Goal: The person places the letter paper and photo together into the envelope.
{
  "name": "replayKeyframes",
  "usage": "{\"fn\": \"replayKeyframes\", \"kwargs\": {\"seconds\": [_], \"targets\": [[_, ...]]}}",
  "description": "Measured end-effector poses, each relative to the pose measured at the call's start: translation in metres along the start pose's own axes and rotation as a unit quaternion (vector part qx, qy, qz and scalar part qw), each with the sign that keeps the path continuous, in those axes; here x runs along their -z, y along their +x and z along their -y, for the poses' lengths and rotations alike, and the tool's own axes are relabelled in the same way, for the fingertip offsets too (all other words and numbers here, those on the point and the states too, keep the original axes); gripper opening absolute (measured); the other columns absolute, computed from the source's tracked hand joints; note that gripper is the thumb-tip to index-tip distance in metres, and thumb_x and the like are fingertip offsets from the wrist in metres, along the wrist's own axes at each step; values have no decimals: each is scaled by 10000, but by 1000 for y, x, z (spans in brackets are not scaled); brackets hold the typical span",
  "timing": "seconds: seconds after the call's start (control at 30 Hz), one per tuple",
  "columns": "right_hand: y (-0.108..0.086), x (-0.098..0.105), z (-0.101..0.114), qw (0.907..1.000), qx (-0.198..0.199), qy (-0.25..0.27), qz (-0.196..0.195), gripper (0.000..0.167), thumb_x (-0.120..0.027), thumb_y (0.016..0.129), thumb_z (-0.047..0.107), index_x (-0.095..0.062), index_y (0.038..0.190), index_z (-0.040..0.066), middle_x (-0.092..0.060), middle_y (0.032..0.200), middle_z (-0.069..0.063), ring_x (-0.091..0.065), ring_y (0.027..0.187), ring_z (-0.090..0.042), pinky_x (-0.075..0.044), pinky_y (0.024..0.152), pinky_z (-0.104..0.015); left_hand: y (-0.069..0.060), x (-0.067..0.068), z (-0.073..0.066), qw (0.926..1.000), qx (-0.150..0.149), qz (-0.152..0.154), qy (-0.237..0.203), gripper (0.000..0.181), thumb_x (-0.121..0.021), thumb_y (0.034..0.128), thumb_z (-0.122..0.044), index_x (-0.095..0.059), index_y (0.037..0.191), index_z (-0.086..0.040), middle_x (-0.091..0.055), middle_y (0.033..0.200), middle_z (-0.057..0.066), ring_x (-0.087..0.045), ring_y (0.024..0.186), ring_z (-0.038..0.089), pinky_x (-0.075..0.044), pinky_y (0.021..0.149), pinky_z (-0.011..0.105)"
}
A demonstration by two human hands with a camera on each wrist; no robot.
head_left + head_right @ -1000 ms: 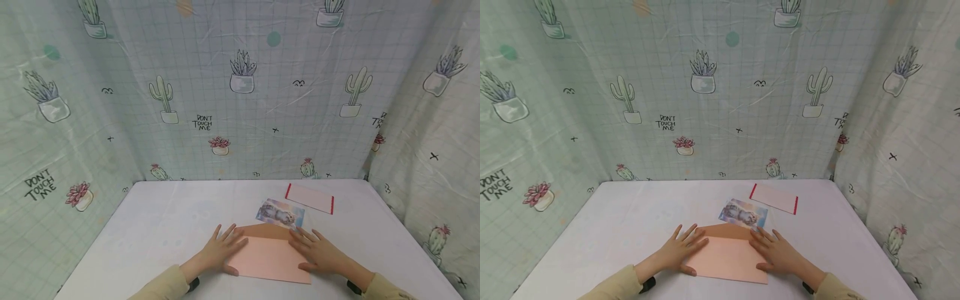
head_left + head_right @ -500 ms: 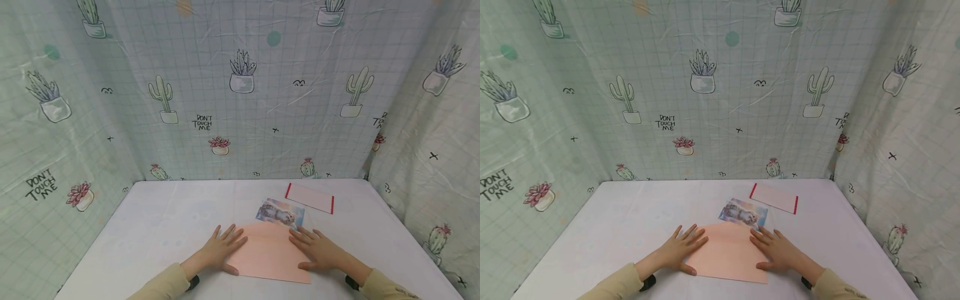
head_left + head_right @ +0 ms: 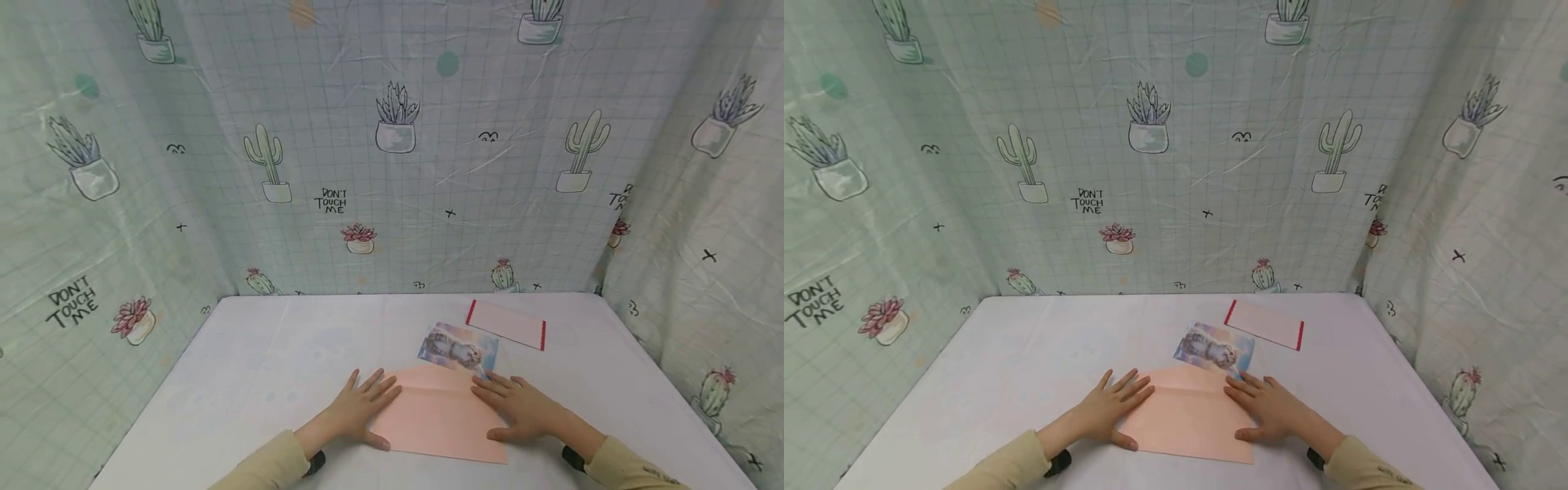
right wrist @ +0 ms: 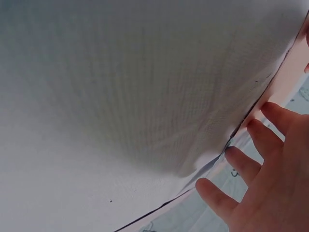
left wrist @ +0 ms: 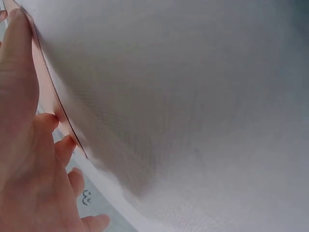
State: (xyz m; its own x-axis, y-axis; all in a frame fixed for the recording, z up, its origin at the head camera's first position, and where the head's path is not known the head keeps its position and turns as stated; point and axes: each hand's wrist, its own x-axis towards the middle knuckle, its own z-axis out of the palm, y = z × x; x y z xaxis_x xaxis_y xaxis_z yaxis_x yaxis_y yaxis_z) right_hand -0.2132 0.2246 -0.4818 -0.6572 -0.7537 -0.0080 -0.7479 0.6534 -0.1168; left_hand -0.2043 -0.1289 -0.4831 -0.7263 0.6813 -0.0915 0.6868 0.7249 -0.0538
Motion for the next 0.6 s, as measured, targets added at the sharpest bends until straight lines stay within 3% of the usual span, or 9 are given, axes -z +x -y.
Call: {"fn": "replayKeyframes", "kwargs": {"seconds": [0.2, 0.6], "targets": [[0, 2, 1, 9999, -58, 67, 47, 748, -468, 805, 613, -363, 1368, 131, -356, 1424, -85, -337, 1270, -389, -336, 898, -610, 0, 0, -1, 9999, 40, 80, -51, 957, -512, 676, -711, -221, 1423, -187, -200, 1496, 20, -158, 1379, 285, -172, 1046, 595], [5, 0, -3, 9982, -32, -404, -446, 606, -475, 836, 555, -477, 1291, 156, -421, 1384, -78, -406, 1241, -326, -361, 913, -538, 1, -2, 0, 10000, 20, 49, 53, 956, -494, 677, -724, -217, 1424, -196, -194, 1498, 18, -157, 1379, 290, -183, 1042, 593]]}}
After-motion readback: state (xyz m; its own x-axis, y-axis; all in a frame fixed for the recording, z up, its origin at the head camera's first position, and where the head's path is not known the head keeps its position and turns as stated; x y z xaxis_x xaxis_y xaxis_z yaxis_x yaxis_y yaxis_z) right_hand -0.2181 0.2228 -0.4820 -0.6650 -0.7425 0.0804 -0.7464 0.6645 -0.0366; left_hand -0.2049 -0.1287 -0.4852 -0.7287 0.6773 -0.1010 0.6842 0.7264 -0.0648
